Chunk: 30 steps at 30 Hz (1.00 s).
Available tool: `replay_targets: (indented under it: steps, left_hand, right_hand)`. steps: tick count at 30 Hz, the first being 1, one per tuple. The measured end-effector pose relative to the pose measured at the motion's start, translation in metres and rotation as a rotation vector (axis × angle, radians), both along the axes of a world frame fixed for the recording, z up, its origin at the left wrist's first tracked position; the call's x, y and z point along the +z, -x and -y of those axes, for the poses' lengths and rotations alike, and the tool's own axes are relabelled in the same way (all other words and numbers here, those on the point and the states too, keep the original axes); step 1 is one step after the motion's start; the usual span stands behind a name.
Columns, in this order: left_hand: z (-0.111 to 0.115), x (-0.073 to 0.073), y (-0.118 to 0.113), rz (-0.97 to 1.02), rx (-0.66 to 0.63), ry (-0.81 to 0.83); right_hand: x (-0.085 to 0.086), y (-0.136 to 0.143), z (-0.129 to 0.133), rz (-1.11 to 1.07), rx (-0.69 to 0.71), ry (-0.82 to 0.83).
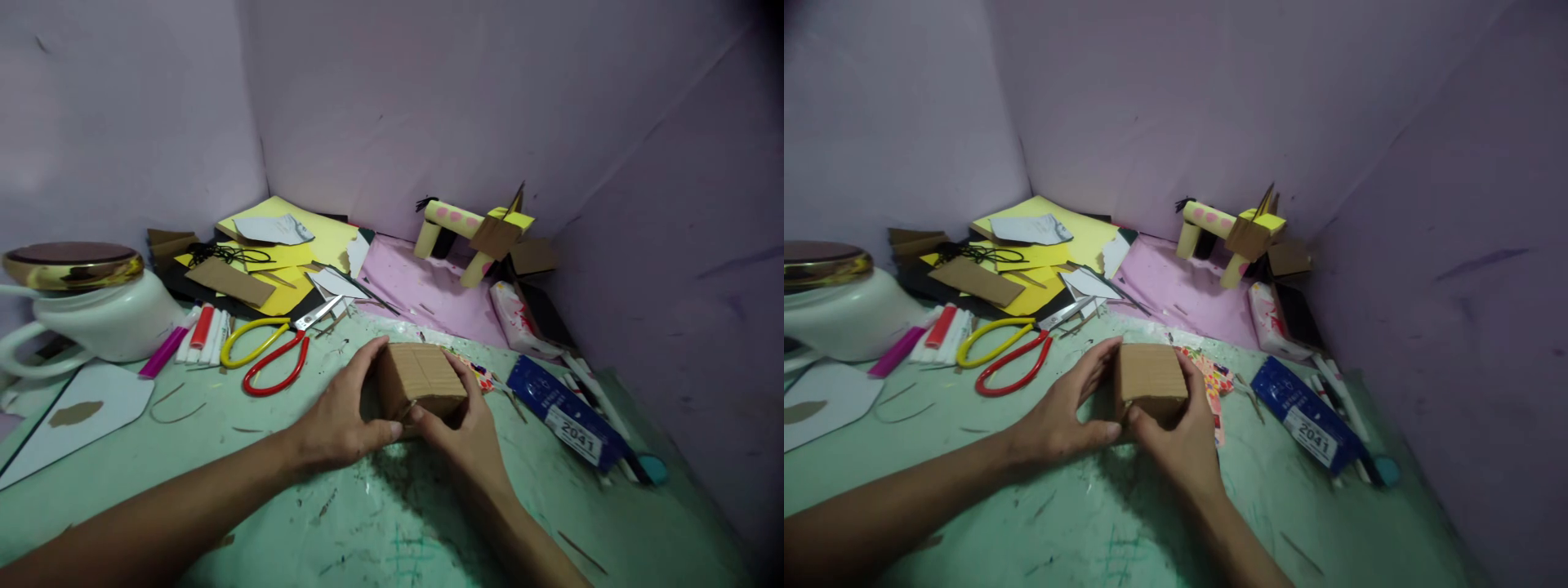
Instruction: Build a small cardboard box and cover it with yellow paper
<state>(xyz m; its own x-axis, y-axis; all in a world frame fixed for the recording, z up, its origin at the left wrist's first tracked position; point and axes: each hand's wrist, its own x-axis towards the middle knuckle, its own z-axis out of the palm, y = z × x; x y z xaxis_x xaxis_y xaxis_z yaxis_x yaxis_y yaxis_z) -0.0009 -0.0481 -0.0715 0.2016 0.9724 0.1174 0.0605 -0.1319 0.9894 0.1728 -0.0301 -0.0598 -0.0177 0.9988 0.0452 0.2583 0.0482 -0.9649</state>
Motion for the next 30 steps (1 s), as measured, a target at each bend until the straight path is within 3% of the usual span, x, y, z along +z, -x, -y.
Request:
replay_targets:
  steps: [8,19,30]
  left_hand:
    - [-0.003,0.006,0.002,0.149,-0.081,0.078]
    - [-0.004,0.005,-0.004,0.253,0.015,0.082]
    - [-0.008,0.032,-0.003,0.142,0.069,0.218]
  right_hand:
    - [-0.008,-0.009,-0.007,-0.221,0.047,0.033]
    - [-0.008,-0.010,-0.003,-0.224,0.095,-0.006]
    - [-0.004,-0.003,0.007,-0.142,0.352,-0.045]
